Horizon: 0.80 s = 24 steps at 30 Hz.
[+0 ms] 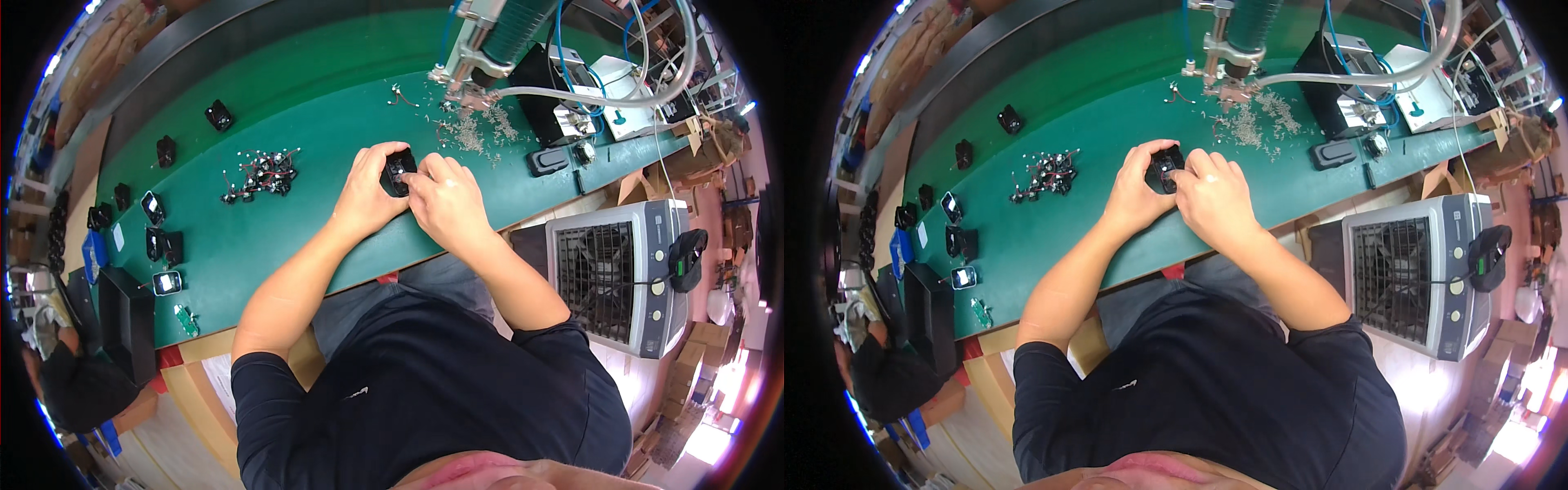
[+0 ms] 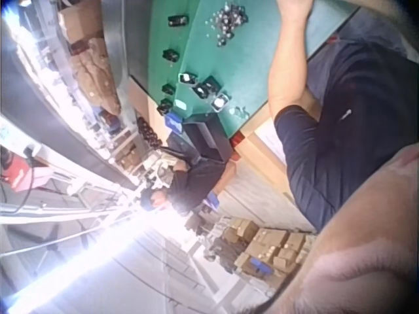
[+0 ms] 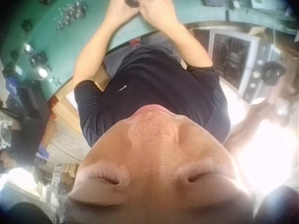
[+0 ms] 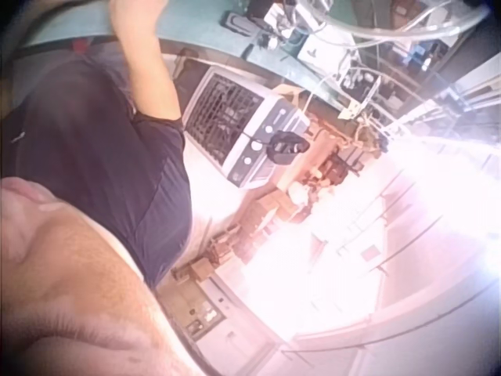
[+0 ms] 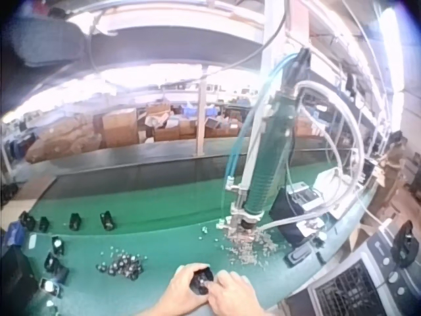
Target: The person assembles small electronic components into plastic housings using a pneumatic screwdriver on a factory production line.
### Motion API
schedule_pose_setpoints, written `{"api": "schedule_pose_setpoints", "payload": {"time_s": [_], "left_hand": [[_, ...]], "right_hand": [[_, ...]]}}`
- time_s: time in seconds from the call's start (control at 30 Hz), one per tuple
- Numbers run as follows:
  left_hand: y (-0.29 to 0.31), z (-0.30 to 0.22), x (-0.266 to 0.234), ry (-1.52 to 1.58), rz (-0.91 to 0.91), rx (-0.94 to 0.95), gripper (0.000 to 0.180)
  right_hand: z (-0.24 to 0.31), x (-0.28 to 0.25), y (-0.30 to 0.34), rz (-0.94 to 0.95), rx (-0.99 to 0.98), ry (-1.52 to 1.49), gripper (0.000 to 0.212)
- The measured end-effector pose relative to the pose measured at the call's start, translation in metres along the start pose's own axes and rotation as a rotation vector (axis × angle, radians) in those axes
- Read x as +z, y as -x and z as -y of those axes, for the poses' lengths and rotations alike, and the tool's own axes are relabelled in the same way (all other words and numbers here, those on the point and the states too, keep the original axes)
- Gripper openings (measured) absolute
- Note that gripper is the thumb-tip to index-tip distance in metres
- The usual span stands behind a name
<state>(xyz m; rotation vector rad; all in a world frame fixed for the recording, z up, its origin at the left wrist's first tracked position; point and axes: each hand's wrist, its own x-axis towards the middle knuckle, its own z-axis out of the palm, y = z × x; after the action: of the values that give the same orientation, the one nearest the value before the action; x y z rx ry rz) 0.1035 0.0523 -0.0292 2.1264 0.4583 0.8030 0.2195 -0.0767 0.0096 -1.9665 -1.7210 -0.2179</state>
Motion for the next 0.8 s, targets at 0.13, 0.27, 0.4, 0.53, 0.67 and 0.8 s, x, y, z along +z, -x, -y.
{"api": "schedule_pose_setpoints", "payload": {"time_s": [0.13, 0.27, 0.4, 0.53, 0.67, 0.8], "left_hand": [[0.0, 0.004, 0.0, -0.006, -0.028, 0.061, 0.065], [0.002, 0.003, -0.002, -0.017, 0.063, 0.026, 0.069], [0.002, 0.005, -0.002, -0.044, 0.064, 0.025, 0.078], [-0.002, -0.006, -0.01, -0.042, 0.1, -0.107, 0.079], [0.002, 0.008, -0.01, -0.024, 0.088, -0.098, 0.08], [-0.002, 0.002, -0.008, -0.022, 0.14, -0.12, 0.081]], "right_hand": [[-0.007, 0.003, -0.002, 0.004, 0.019, -0.058, 0.014], [-0.008, 0.001, -0.002, 0.054, 0.024, -0.119, 0.014], [0.002, -0.04, -0.003, 0.003, 0.078, -0.257, 0.026], [-0.027, -0.104, -0.056, -0.811, -0.1, -0.178, 0.064], [0.029, -0.159, -0.158, -0.687, 0.532, -0.943, 0.044], [0.004, -0.14, -0.164, -0.573, 0.339, -1.077, 0.05]]}}
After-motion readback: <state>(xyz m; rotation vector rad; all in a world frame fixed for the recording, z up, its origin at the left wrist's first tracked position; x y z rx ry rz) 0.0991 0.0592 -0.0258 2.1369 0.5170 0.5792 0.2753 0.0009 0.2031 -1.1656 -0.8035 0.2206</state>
